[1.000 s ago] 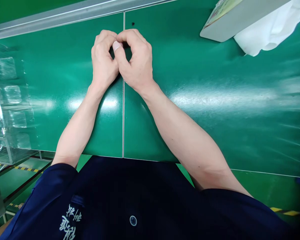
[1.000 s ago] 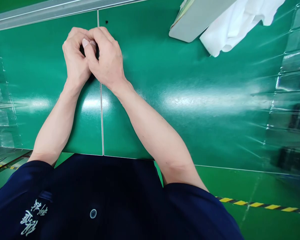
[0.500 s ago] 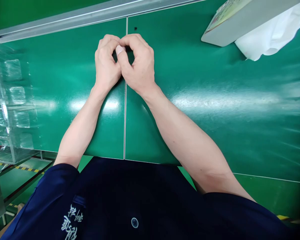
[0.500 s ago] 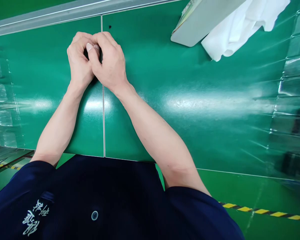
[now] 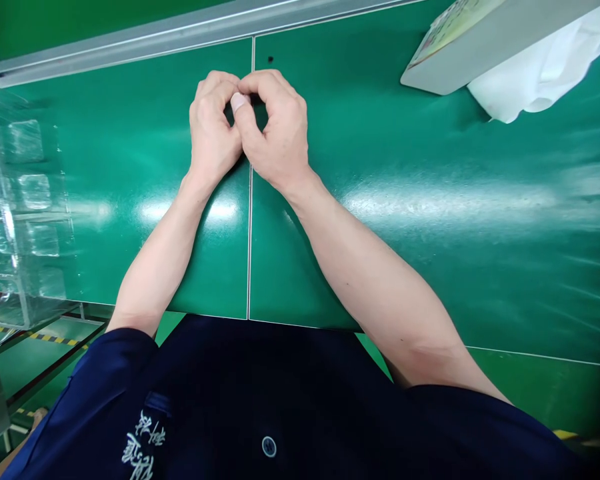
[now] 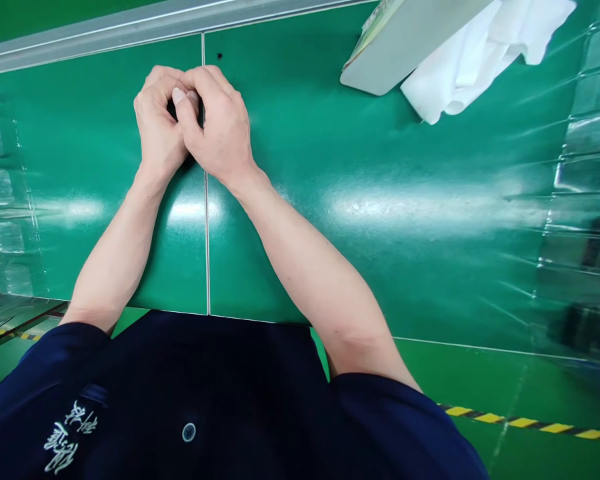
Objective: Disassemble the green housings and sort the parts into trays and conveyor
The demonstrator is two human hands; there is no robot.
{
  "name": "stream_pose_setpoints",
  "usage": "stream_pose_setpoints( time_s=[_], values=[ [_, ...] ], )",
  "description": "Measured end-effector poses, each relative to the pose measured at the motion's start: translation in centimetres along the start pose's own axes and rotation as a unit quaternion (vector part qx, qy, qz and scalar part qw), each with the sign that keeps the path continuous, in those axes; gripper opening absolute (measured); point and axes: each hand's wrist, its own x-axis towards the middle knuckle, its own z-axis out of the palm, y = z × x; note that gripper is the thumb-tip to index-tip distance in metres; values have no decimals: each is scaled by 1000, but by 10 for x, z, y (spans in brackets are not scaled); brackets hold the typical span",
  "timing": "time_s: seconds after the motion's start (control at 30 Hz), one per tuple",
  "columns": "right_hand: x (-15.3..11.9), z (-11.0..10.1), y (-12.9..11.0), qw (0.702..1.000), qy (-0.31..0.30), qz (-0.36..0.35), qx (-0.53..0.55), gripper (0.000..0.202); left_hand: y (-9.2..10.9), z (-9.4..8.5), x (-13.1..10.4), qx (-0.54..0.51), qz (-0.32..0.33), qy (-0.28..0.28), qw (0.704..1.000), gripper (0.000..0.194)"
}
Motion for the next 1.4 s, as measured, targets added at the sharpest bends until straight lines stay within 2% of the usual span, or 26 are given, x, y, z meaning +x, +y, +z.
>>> stream_pose_setpoints(
  time_s=[0.17, 0.33, 0.6, 0.7, 0.93, 1.13, 1.27, 1.4],
  values=[
    [0, 1, 1, 1000, -1, -3, -4, 14, 4, -1, 0, -18, -18, 5, 1000, 23],
    [0, 1, 3, 1000, -3, -4, 4, 17, 7, -1, -1, -18, -6, 27, 999, 20],
    [-1, 1, 4, 1000, -3, -10, 6, 18, -11, 6, -1, -24, 47, 38, 998, 25],
    [-1, 1, 4, 1000, -7, -6, 7, 19, -12, 6, -1, -31, 36, 33, 998, 23],
    [-1, 1, 1, 1000, -10, 9, -4, 23, 2, 2, -1, -16, -5, 19, 1000, 21],
    [-1, 2, 4, 1000, -22, 10, 3, 24, -6, 4, -3, -47, -5, 8, 999, 25],
    [-2, 4, 8, 1000, -23, 1, -6, 19, -6, 7, -6, -78, 34, 51, 995, 23],
    [-4, 0, 3, 1000, -17, -6, -24, 16, 15, 4, -11, -75, 23, 122, 989, 19]
  ],
)
